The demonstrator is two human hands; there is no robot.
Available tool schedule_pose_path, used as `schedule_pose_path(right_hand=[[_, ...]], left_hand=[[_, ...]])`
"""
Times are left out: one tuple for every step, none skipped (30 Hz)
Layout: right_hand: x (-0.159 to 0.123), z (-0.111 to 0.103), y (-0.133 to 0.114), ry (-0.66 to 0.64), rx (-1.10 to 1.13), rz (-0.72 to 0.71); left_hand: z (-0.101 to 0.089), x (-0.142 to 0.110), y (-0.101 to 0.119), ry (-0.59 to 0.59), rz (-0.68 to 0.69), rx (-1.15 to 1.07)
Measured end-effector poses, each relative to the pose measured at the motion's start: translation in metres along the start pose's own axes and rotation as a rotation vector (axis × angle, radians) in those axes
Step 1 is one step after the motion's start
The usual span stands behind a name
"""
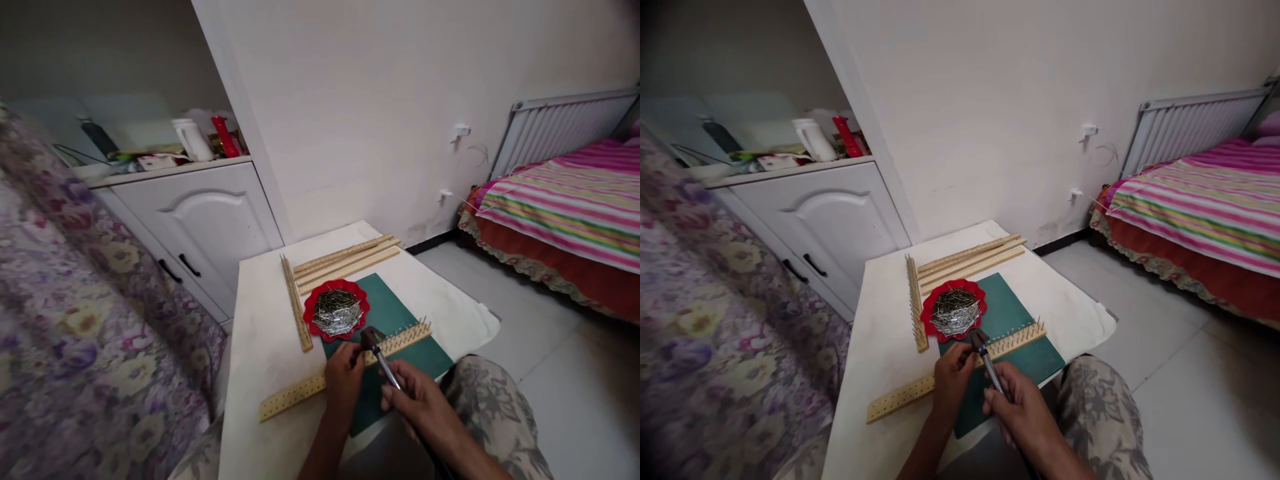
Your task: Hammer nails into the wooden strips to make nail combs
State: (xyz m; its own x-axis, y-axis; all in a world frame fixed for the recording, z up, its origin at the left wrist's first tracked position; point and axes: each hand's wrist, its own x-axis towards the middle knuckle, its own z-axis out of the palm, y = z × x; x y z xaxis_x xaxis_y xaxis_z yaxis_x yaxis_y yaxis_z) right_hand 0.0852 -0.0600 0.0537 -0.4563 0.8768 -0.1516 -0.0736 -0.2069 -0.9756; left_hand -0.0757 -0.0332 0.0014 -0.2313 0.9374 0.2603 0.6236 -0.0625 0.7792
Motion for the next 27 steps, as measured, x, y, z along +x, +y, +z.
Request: schedule_pose_path(right_hand=[[0.004, 0.002, 0.0, -0.013, -0.012, -0.006], [0.007, 0.004, 0.0, -0.022, -0.029, -0.011], [0.009, 0.005, 0.001, -0.03, -0.05, -0.015], [0.011, 0.006, 0.002, -0.036, -0.075, -0.019], [0.012, 0.006, 0.003, -0.038, -0.098, -0.024], [0.012, 0.006, 0.004, -0.039, -0.119, -0.03], [0.012, 0.005, 0.005, -0.04, -0.134, -0.035], [0.011, 0.005, 0.006, -0.038, -0.142, -0.041], [0.011, 0.004, 0.006, -0.034, -0.146, -0.048], [0.011, 0.004, 0.006, -0.026, -0.146, -0.054], [0.011, 0.004, 0.006, -0.024, -0.149, -0.054], [0.012, 0.004, 0.006, -0.027, -0.155, -0.05], [0.012, 0.004, 0.006, -0.033, -0.165, -0.045], [0.013, 0.005, 0.006, -0.037, -0.177, -0.04], [0.013, 0.005, 0.005, -0.04, -0.185, -0.037], [0.012, 0.005, 0.003, -0.039, -0.187, -0.035], [0.01, 0.005, 0.002, -0.035, -0.183, -0.034], [0.007, 0.004, 0.0, -0.028, -0.173, -0.03], [0.003, 0.003, -0.001, -0.025, -0.162, -0.024], [-0.001, 0.001, -0.001, -0.024, -0.153, -0.021], [-0.006, -0.001, 0.0, -0.025, -0.148, -0.02], [-0.011, -0.004, 0.002, -0.029, -0.148, -0.022], [-0.015, -0.007, 0.006, -0.041, -0.15, -0.03], [-0.019, -0.01, 0.012, -0.055, -0.15, -0.017], [-0.022, -0.012, 0.018, -0.072, -0.155, 0.004], [-0.024, -0.014, 0.025, -0.093, -0.171, 0.009], [-0.025, -0.016, 0.033, -0.093, -0.186, 0.008]], left_hand=[[0.0, 0.0, 0.001, 0.001, -0.004, 0.0], [-0.001, 0.0, 0.001, 0.0, -0.011, 0.0], [-0.001, -0.001, 0.002, 0.001, -0.021, 0.001], [-0.001, -0.001, 0.003, 0.001, -0.031, 0.001], [-0.001, -0.001, 0.003, 0.001, -0.039, 0.003], [-0.001, -0.001, 0.003, 0.002, -0.046, 0.007], [-0.001, -0.001, 0.003, 0.004, -0.05, 0.012], [-0.001, -0.001, 0.003, 0.007, -0.052, 0.018], [0.0, -0.001, 0.002, 0.009, -0.051, 0.02], [0.0, -0.001, 0.001, 0.009, -0.05, 0.019], [0.001, -0.001, 0.0, 0.011, -0.05, 0.019], [0.001, -0.001, 0.0, 0.013, -0.051, 0.021], [0.001, -0.001, -0.001, 0.016, -0.053, 0.023], [0.002, -0.001, -0.001, 0.02, -0.058, 0.025], [0.002, -0.001, -0.001, 0.023, -0.063, 0.027], [0.002, -0.001, -0.001, 0.024, -0.065, 0.026], [0.001, -0.002, -0.001, 0.023, -0.064, 0.023], [0.001, -0.002, 0.0, 0.021, -0.059, 0.019], [0.0, -0.002, 0.0, 0.016, -0.052, 0.012], [-0.001, -0.002, 0.001, 0.007, -0.045, 0.002], [-0.001, -0.002, 0.001, -0.004, -0.038, -0.011], [-0.002, -0.002, 0.001, -0.015, -0.034, -0.025], [-0.003, -0.002, 0.001, -0.022, -0.033, -0.036], [-0.003, -0.001, 0.0, -0.028, -0.031, -0.045], [-0.004, -0.001, 0.0, -0.026, -0.03, -0.047], [-0.004, -0.001, -0.001, -0.024, -0.026, -0.045], [-0.004, -0.001, -0.002, -0.023, -0.021, -0.042]])
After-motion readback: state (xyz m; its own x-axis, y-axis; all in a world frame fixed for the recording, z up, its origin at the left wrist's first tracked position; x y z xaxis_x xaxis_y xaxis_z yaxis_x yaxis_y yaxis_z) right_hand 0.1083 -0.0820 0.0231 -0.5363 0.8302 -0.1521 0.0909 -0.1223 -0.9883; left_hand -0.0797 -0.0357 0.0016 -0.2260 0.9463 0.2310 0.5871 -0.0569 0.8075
